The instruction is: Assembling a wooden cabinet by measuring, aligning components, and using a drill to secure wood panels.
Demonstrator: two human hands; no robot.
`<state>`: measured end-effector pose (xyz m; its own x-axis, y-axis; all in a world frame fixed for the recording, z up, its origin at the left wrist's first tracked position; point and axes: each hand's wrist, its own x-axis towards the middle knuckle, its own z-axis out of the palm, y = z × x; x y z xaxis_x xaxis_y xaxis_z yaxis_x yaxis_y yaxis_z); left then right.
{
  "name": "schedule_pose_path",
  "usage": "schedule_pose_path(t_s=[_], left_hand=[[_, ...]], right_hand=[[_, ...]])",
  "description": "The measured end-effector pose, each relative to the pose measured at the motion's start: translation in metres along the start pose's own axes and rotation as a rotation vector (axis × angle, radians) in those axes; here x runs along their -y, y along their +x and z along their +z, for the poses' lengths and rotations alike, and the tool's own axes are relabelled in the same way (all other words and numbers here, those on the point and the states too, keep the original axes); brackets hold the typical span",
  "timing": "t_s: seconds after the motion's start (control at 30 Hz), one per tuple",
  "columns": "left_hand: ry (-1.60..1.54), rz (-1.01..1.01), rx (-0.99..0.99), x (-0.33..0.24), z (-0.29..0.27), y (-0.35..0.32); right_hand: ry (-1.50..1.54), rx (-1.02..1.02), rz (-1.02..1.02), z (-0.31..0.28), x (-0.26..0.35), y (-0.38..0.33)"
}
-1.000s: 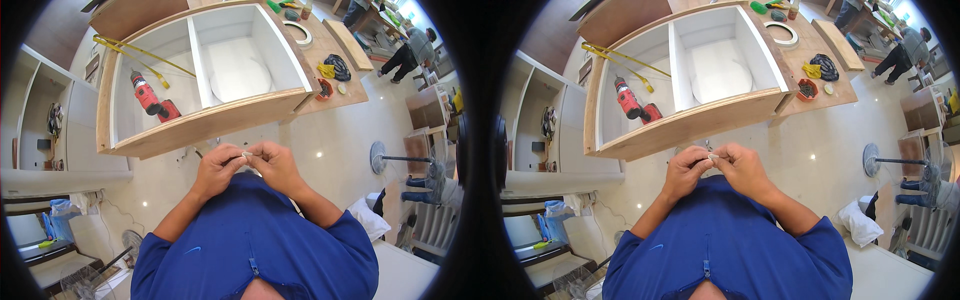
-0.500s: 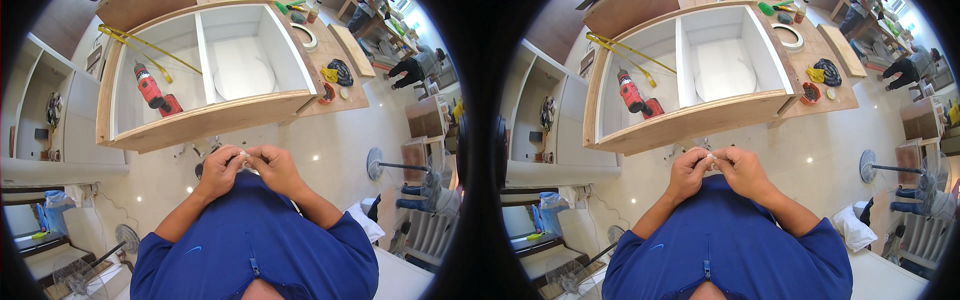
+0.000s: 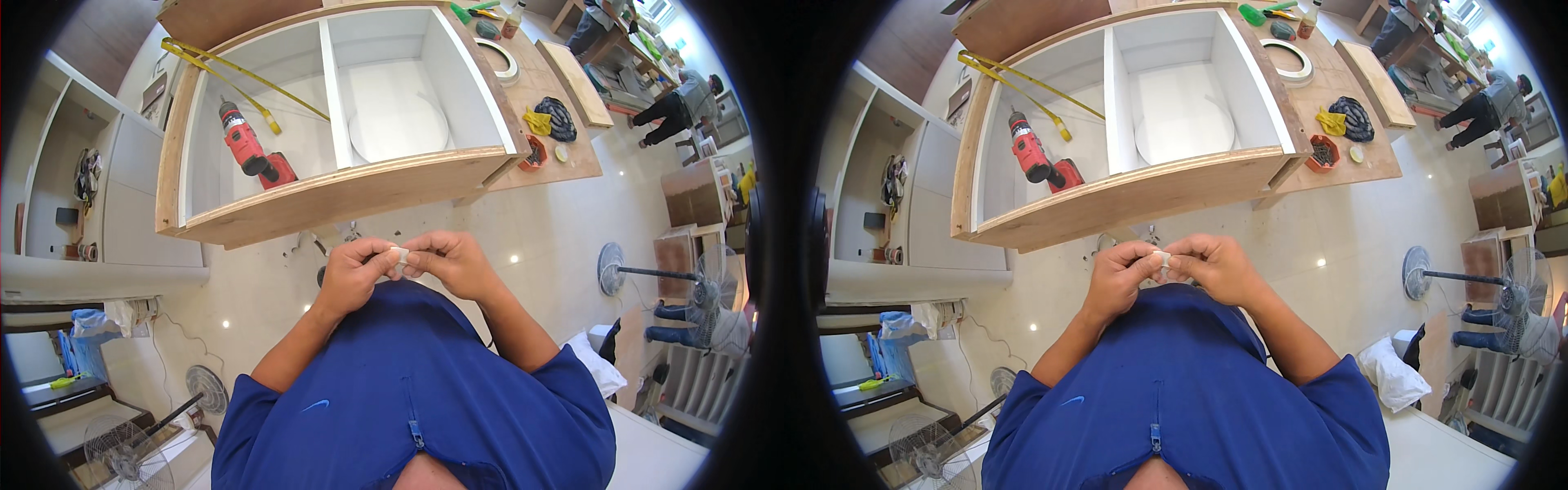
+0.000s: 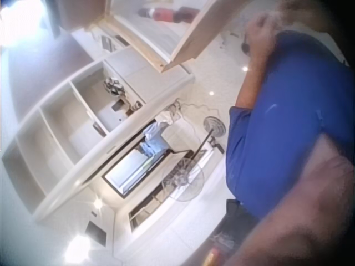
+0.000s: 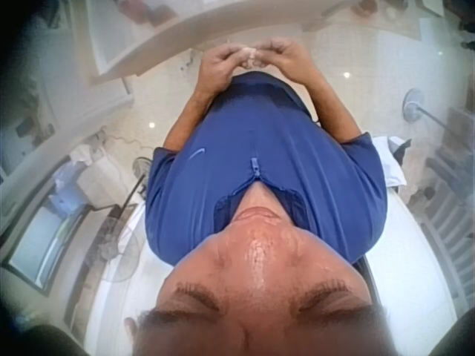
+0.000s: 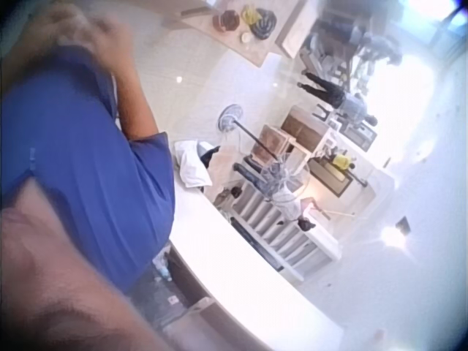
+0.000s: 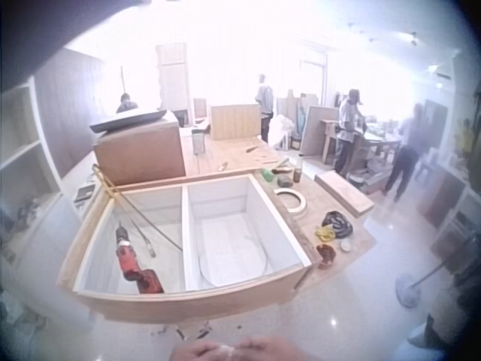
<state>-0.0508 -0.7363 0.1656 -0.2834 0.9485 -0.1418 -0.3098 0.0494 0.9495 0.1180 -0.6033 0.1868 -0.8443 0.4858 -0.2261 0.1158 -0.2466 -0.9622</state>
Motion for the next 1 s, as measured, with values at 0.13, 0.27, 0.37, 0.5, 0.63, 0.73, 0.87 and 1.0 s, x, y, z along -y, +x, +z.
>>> schedule_pose_path(t_s=[0.13, 0.27, 0.37, 0.5, 0.63, 0.73, 0.87, 1.0], left_hand=[[0.127, -0.127, 0.017, -0.005, -0.002, 0.000], [0.126, -0.062, 0.030, -0.009, -0.001, -0.002], [0.213, -0.043, 0.081, -0.012, -0.004, -0.003], [0.336, -0.037, 0.100, -0.019, 0.001, -0.005], [0.471, 0.138, 0.065, -0.011, 0.003, -0.005], [0.537, 0.253, 0.042, -0.010, 0.006, -0.004], [0.581, 0.330, -0.020, -0.007, 0.012, -0.005], [0.555, 0.336, -0.065, -0.004, 0.012, -0.005]], right_hand=[[0.044, 0.009, 0.022, -0.008, -0.009, 0.003], [0.042, 0.050, 0.034, -0.014, -0.009, 0.002], [0.098, 0.096, 0.023, -0.017, -0.011, 0.002], [0.118, 0.117, 0.047, -0.017, -0.011, 0.004], [0.121, 0.119, 0.024, -0.013, -0.013, 0.005], [0.107, 0.074, -0.008, -0.006, -0.012, 0.003], [0.077, -0.005, -0.004, 0.005, -0.012, 0.000], [-0.062, -0.100, -0.050, 0.009, -0.010, 0.000]])
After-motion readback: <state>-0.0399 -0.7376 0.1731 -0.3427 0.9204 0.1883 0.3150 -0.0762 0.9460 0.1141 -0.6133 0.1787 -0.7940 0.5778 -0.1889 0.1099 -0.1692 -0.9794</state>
